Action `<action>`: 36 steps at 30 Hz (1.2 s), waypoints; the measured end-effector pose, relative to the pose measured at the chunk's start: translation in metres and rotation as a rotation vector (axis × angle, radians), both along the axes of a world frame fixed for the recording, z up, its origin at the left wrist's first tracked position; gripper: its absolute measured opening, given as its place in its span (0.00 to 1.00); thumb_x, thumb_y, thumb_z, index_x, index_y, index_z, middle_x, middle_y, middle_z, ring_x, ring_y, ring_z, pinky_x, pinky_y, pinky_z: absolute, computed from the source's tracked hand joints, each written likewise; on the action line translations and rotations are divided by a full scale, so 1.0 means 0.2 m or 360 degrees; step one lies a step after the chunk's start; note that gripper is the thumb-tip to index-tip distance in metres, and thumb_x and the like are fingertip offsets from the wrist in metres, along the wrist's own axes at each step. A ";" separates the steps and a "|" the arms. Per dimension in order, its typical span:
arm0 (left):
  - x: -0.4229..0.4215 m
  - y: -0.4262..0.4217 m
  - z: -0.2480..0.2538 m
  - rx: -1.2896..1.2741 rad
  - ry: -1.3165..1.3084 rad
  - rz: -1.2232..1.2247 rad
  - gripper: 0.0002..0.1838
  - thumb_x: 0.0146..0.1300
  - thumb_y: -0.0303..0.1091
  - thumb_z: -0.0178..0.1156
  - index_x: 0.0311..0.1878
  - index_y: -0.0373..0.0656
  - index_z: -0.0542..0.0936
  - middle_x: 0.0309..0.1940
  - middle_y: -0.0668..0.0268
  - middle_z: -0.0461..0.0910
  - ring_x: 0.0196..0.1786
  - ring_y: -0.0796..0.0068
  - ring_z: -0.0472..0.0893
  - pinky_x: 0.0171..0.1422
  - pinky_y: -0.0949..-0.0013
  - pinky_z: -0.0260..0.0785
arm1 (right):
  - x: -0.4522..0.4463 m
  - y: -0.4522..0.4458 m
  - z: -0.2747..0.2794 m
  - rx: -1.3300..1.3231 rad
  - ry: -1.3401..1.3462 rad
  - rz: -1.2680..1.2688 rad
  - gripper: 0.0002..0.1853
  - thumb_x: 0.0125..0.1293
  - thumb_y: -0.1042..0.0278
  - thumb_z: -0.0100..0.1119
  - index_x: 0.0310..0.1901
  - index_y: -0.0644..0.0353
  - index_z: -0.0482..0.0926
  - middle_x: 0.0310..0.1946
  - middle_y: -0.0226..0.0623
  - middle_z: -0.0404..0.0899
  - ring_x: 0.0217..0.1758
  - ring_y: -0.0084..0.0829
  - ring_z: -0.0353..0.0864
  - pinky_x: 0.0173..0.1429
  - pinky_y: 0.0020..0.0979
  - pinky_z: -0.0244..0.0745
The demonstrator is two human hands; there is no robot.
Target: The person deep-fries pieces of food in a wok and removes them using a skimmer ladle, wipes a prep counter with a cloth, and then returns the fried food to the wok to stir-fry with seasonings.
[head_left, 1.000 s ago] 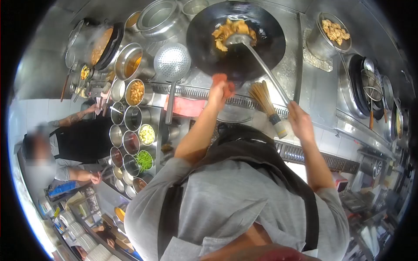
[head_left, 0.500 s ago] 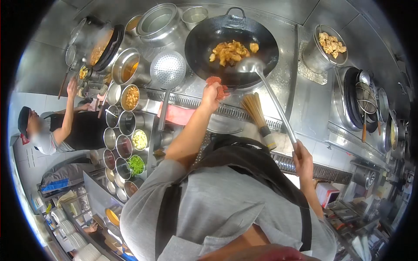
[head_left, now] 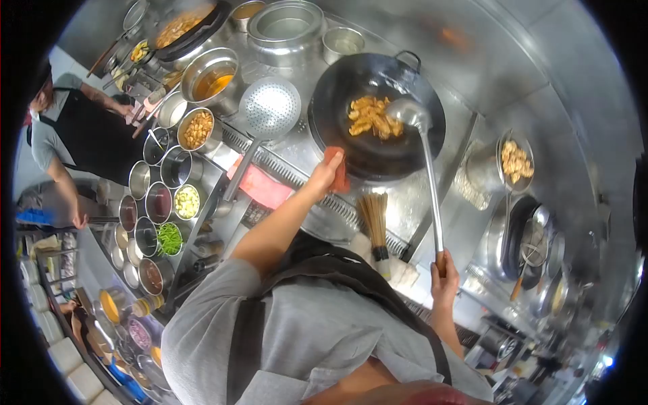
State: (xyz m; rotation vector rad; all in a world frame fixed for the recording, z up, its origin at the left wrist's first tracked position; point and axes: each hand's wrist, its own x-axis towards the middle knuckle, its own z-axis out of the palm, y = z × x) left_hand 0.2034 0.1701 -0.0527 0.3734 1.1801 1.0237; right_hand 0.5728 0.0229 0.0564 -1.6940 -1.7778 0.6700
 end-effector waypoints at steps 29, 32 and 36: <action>-0.91 -0.48 -0.47 0.0187 0.1264 -0.0431 0.31 0.49 0.49 0.65 0.51 0.38 0.74 0.41 0.48 0.80 0.45 0.52 0.80 0.52 0.58 0.71 | -2.23 2.23 0.07 -0.0553 -0.0113 0.0406 0.18 0.56 0.72 0.55 0.49 0.64 0.74 0.29 0.45 0.80 0.24 0.38 0.79 0.27 0.34 0.74; -0.91 -0.48 -0.48 0.0163 0.1289 -0.0437 0.31 0.49 0.50 0.65 0.51 0.37 0.74 0.41 0.47 0.80 0.46 0.51 0.80 0.52 0.57 0.71 | -2.35 2.25 -0.06 -0.0870 0.0921 0.0303 0.09 0.56 0.71 0.56 0.38 0.65 0.76 0.23 0.41 0.78 0.17 0.29 0.74 0.18 0.28 0.68; -0.91 -0.48 -0.49 0.0121 0.1468 -0.0559 0.33 0.49 0.53 0.64 0.53 0.38 0.73 0.43 0.46 0.80 0.46 0.52 0.80 0.53 0.56 0.70 | -2.31 2.22 -0.04 -0.1166 0.1770 0.0029 0.10 0.58 0.70 0.57 0.39 0.65 0.74 0.25 0.42 0.79 0.18 0.33 0.75 0.18 0.29 0.70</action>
